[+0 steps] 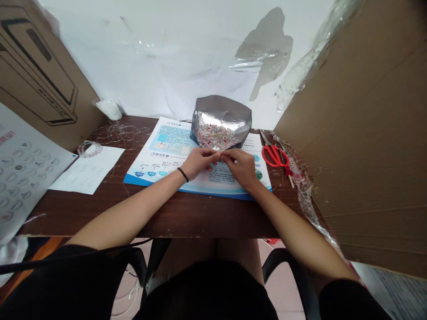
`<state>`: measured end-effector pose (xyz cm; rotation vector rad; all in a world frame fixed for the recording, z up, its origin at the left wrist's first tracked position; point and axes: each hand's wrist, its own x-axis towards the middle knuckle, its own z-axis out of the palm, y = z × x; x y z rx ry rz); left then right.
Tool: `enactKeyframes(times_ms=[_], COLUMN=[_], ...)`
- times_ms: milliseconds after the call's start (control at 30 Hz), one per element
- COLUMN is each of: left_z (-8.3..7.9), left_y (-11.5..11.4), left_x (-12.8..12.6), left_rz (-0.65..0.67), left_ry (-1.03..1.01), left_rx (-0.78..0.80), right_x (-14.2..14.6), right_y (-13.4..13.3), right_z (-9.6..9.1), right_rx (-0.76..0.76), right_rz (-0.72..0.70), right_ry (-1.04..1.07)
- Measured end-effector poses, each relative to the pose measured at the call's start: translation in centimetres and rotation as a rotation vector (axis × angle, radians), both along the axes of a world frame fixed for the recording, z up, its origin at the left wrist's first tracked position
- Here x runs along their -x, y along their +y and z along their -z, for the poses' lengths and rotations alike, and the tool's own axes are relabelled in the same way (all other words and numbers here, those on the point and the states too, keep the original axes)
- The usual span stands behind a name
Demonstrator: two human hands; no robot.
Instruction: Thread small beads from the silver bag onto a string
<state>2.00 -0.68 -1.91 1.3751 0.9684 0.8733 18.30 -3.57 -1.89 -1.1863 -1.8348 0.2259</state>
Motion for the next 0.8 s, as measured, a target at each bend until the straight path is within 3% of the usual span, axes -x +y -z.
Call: enactKeyframes(times_ms=[367,567,800], left_z=[0.37,0.33,0.0], left_y=[0.62,0.66,0.55], left_x=[0.05,0.17,0.15], left_rz=[-0.029,-0.003,0.012], left_ry=[-0.103,-0.087,-0.023], left_rx=[0.103,0.11,0.115], right_x=[-0.23,-0.38,-0.32], right_y=[0.11,0.29,-0.09], right_z=[-0.18,0.1,-0.47], right_rx=[-0.01,0.052,0.047], right_rz=[-0.119,-0.014,0.016], right_ry=[-0.057,-0.081,-0.17])
